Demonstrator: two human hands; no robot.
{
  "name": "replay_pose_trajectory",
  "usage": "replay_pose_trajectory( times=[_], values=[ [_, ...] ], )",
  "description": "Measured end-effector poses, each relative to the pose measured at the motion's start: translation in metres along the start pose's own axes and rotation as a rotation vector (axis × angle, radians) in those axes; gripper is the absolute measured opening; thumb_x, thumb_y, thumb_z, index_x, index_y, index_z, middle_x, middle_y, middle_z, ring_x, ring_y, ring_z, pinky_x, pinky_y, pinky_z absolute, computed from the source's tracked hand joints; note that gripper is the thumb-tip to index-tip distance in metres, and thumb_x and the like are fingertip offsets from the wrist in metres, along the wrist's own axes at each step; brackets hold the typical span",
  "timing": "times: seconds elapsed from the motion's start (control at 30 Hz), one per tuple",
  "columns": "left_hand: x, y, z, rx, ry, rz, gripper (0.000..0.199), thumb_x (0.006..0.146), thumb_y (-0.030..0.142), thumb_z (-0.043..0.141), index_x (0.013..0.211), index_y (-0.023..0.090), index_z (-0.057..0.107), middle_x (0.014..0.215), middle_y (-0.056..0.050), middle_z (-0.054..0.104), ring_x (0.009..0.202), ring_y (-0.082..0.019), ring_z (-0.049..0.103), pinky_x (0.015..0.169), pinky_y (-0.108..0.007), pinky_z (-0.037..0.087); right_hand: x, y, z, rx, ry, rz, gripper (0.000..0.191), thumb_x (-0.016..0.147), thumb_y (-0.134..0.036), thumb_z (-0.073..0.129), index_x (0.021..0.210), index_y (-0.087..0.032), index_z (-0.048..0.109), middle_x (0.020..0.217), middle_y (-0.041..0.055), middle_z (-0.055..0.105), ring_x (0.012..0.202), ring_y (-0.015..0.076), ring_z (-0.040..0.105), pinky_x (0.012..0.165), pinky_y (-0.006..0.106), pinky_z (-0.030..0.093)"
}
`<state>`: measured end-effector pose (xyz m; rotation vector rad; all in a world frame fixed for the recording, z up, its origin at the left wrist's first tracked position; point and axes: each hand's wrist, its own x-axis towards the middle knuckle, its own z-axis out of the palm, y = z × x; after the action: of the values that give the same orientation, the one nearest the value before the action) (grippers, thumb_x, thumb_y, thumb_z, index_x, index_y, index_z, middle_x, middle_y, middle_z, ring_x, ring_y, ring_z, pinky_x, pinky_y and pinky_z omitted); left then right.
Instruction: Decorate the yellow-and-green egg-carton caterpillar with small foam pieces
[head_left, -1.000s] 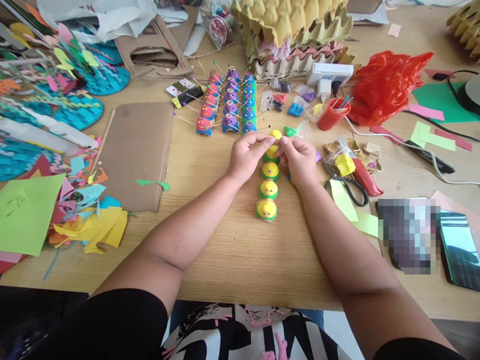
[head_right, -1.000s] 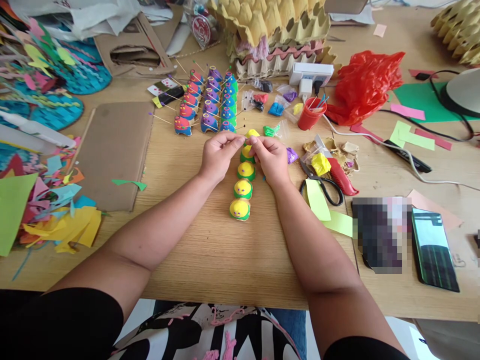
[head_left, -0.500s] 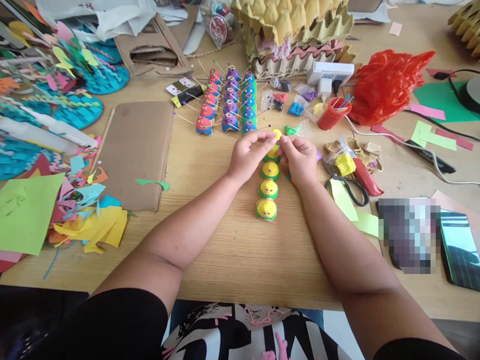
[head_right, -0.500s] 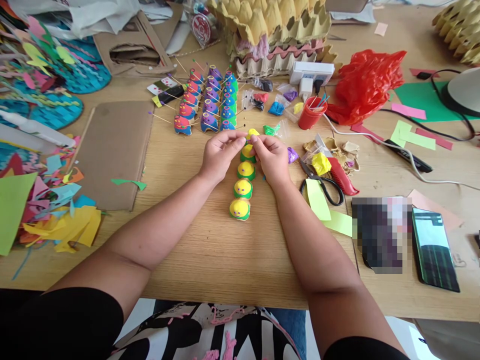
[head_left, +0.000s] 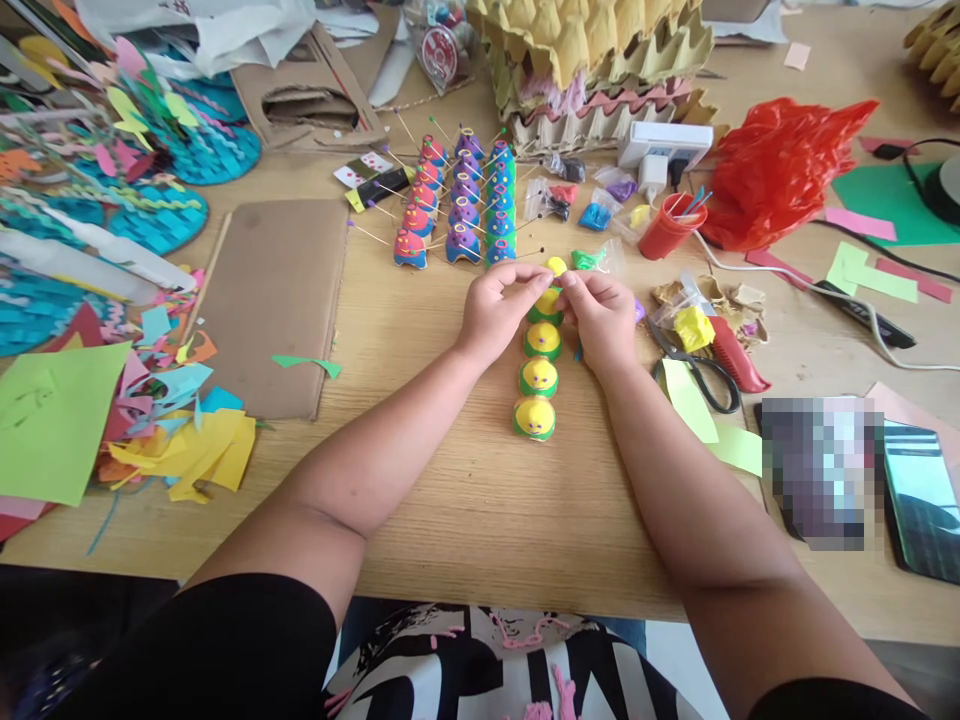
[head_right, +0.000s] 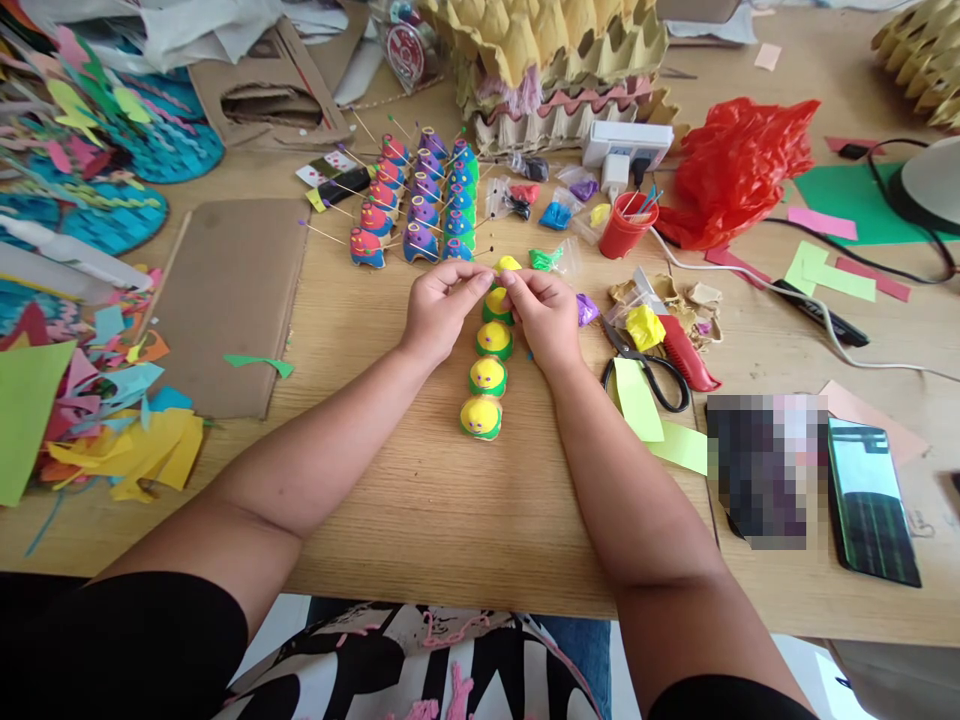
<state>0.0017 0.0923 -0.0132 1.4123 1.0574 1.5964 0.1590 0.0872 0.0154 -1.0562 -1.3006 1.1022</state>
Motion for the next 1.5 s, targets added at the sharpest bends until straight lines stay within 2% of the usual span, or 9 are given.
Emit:
replay_pose_trajectory(
  times=[0.13, 0.3, 0.6, 0.77, 0.9, 1.03, 1.5],
  values=[
    [0.0001, 0.0001, -0.0001, -0.003, -0.011, -0.001, 0.036, 0.088, 0.062, 0.084, 0.095, 0.026, 0.085, 0.098, -0.001, 0.082, 0.101, -0.018, 0.075, 0.101, -0.034, 0.057, 0.0, 0.0018, 0.0, -0.004, -0.004, 0.006, 0.061, 0.075, -0.081, 0.081, 0.081, -0.021, 0.077, 0.063, -0.0034, 0.063, 0.055, 0.0087, 0.047, 0.052, 0.027, 0.039],
    [0.0005, 0.0003, 0.0002, -0.017, -0.015, -0.013, 0.035, 0.088, 0.06, 0.086, 0.094, 0.026, 0.085, 0.098, -0.001, 0.082, 0.1, -0.018, 0.076, 0.098, -0.033, 0.058, -0.0004, 0.0029, 0.0006, 0.01, -0.02, -0.018, 0.062, 0.077, -0.084, 0.078, 0.076, -0.022, 0.072, 0.063, -0.0035, 0.061, 0.054, 0.0082, 0.045, 0.052, 0.028, 0.038],
    [0.0008, 0.0015, 0.0008, -0.026, -0.01, -0.014, 0.047, 0.084, 0.072, 0.084, 0.09, 0.025, 0.085, 0.094, 0.0, 0.084, 0.094, -0.016, 0.075, 0.094, -0.031, 0.059, -0.0003, 0.0013, 0.0008, -0.023, -0.023, -0.021, 0.069, 0.079, -0.091, 0.067, 0.074, -0.022, 0.071, 0.061, -0.0027, 0.063, 0.052, 0.0086, 0.045, 0.05, 0.029, 0.041],
    [0.0009, 0.0024, 0.0006, -0.008, -0.024, 0.004, 0.052, 0.083, 0.077, 0.081, 0.091, 0.025, 0.084, 0.095, -0.002, 0.084, 0.095, -0.018, 0.077, 0.094, -0.032, 0.06, -0.0005, 0.0017, 0.0008, -0.009, -0.022, -0.017, 0.067, 0.077, -0.088, 0.073, 0.072, -0.021, 0.071, 0.06, -0.003, 0.062, 0.051, 0.0076, 0.043, 0.048, 0.028, 0.036],
    [0.0014, 0.0036, 0.001, -0.031, -0.014, 0.001, 0.056, 0.084, 0.08, 0.078, 0.094, 0.025, 0.086, 0.098, -0.002, 0.085, 0.098, -0.017, 0.078, 0.095, -0.031, 0.061, 0.0, 0.0039, 0.0005, 0.036, -0.013, -0.024, 0.063, 0.075, -0.084, 0.078, 0.077, -0.021, 0.073, 0.06, -0.0046, 0.062, 0.051, 0.0064, 0.042, 0.048, 0.027, 0.035],
    [0.0027, 0.0025, 0.0012, -0.065, 0.006, -0.009, 0.058, 0.085, 0.081, 0.075, 0.098, 0.026, 0.086, 0.103, -0.001, 0.086, 0.102, -0.017, 0.079, 0.096, -0.031, 0.063, 0.0006, 0.0052, 0.0005, 0.039, -0.017, -0.038, 0.064, 0.076, -0.084, 0.077, 0.072, -0.021, 0.07, 0.059, -0.0043, 0.061, 0.05, 0.0059, 0.042, 0.046, 0.026, 0.033],
    [0.0018, -0.0014, -0.0001, -0.084, -0.103, 0.003, 0.046, 0.086, 0.071, 0.083, 0.1, 0.027, 0.086, 0.105, -0.001, 0.085, 0.102, -0.016, 0.078, 0.099, -0.03, 0.062, 0.0011, 0.0048, 0.0015, 0.079, 0.013, -0.02, 0.063, 0.071, -0.085, 0.08, 0.074, -0.022, 0.071, 0.06, -0.0039, 0.064, 0.05, 0.0068, 0.043, 0.049, 0.026, 0.035]
  ],
)
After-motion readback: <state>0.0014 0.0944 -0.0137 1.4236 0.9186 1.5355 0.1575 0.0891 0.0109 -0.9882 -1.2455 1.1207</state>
